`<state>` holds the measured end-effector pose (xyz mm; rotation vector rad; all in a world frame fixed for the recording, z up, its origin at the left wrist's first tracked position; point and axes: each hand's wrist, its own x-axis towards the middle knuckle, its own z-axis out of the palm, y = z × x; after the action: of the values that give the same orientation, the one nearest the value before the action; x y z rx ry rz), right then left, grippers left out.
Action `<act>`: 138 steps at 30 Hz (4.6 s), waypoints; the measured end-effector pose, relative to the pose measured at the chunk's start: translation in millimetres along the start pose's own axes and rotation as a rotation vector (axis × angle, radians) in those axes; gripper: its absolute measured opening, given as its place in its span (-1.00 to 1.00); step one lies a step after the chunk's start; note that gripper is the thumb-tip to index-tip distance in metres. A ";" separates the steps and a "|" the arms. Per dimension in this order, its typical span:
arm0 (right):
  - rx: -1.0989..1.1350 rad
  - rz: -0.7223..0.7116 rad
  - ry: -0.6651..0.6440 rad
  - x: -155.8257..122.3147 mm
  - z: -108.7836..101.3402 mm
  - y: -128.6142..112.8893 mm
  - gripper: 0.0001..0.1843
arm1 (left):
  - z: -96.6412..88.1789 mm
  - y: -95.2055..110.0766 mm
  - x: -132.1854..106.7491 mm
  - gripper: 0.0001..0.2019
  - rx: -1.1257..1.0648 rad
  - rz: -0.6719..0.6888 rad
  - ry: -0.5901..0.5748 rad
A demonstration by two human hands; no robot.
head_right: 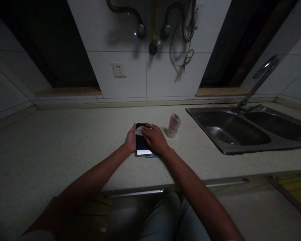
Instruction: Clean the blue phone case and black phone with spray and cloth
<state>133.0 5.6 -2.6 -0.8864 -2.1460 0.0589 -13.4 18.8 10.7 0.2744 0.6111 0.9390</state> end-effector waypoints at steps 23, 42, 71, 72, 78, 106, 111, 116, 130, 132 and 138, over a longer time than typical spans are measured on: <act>-0.336 0.183 -0.027 2.8 -6.1 -6.7 -0.55 | 3.1 -2.8 -3.3 -0.45 0.054 -0.053 -0.102; 0.249 -0.227 -0.230 2.3 -8.6 -17.5 -0.53 | -3.0 3.8 1.4 -0.30 -0.081 0.104 -0.147; -0.031 0.218 0.069 -1.3 -8.4 12.7 -0.51 | 5.5 -1.6 -11.9 -0.22 -0.008 -0.102 -0.213; -0.012 0.202 0.066 -0.4 -9.2 12.0 -0.52 | 6.2 -2.2 -12.0 -0.22 -0.007 -0.105 -0.208; -0.057 0.135 -0.025 11.6 -12.8 3.9 -0.54 | 4.7 -4.6 -6.9 -0.24 -0.047 -0.075 -0.228; 0.143 -0.224 -0.202 4.1 -20.7 -20.1 -0.61 | -2.0 9.1 3.4 -0.34 -0.113 0.151 -0.068; 0.249 -0.143 -0.190 0.7 -35.5 -2.6 -0.66 | -9.5 12.9 5.1 -0.37 -0.169 0.198 -0.108; 0.314 -0.040 -0.123 -2.7 -44.1 8.8 -0.71 | -6.4 11.1 2.9 -0.32 -0.177 0.230 -0.116; 0.554 0.377 0.269 0.3 -15.8 4.4 -0.81 | 1.0 0.2 0.6 -0.36 -0.070 0.052 -0.193; 0.597 0.476 0.309 0.5 -16.6 1.6 -0.77 | 1.2 -3.5 -0.6 -0.40 -0.038 0.026 -0.204; 0.633 0.527 0.430 1.2 -20.5 3.6 -0.67 | 4.0 -16.6 -5.4 -0.44 0.061 -0.014 -0.201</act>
<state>148.7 4.2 11.0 -0.9413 -1.3253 0.7049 -2.3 5.0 8.0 0.4128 0.4565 0.8682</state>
